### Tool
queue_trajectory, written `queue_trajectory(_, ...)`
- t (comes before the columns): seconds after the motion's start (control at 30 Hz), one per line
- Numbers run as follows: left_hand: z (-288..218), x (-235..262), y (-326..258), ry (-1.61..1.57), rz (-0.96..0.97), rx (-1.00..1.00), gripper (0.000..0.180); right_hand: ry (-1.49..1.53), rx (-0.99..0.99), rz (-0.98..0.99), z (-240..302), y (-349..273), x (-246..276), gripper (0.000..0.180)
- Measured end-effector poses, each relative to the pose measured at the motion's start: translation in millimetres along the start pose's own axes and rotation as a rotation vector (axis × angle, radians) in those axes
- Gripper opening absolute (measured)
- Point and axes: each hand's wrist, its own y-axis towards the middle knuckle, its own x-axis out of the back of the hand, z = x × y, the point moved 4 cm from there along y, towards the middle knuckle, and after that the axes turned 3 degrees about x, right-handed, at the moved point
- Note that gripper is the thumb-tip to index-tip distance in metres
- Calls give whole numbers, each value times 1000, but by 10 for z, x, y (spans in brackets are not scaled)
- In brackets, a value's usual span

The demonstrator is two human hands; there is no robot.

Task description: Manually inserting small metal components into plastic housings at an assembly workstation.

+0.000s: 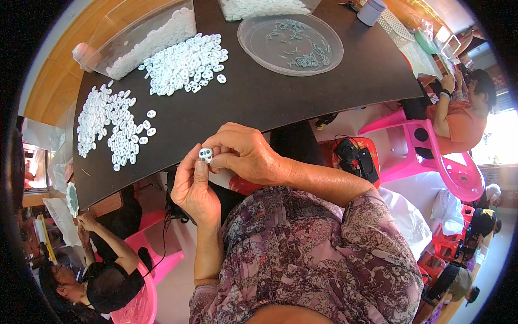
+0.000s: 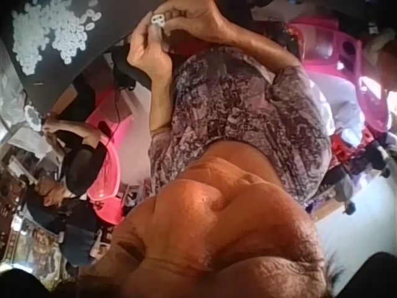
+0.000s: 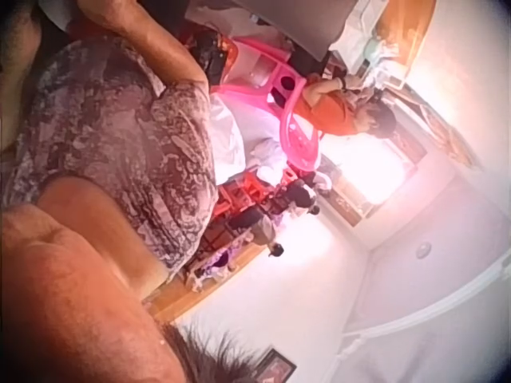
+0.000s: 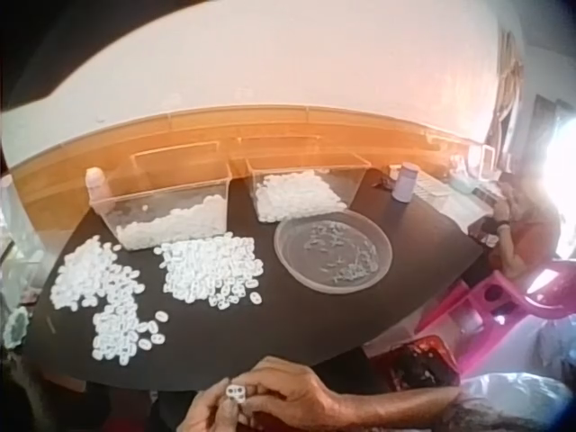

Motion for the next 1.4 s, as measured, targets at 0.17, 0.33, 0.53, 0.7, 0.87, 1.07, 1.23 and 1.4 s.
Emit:
queue_trajectory(0.17,47,16,-16,-47,19,-2,23,-12,49,-26,15,-7,-15,29)
queue_trajectory(0.33,15,-11,-24,-104,17,-3,22,-121,171,-75,39,-2,-15,34)
queue_trajectory(0.53,39,-4,-37,-115,16,-29,22,-128,221,-109,22,-7,-36,33)
queue_trajectory(0.7,39,1,-54,-104,29,-54,21,-161,264,-120,63,-10,-39,32)
queue_trajectory(0.87,59,-39,-64,-113,28,-114,20,-198,354,-167,55,-32,-43,31)
queue_trajectory(1.07,92,-50,-68,-55,39,-156,20,-192,396,-182,44,-51,-53,31)
queue_trajectory(1.23,138,-23,-73,-25,54,-146,21,-181,406,-199,20,-71,-66,31)
queue_trajectory(1.4,113,-54,-79,-23,56,-163,20,-196,400,-195,-2,-92,-86,31)
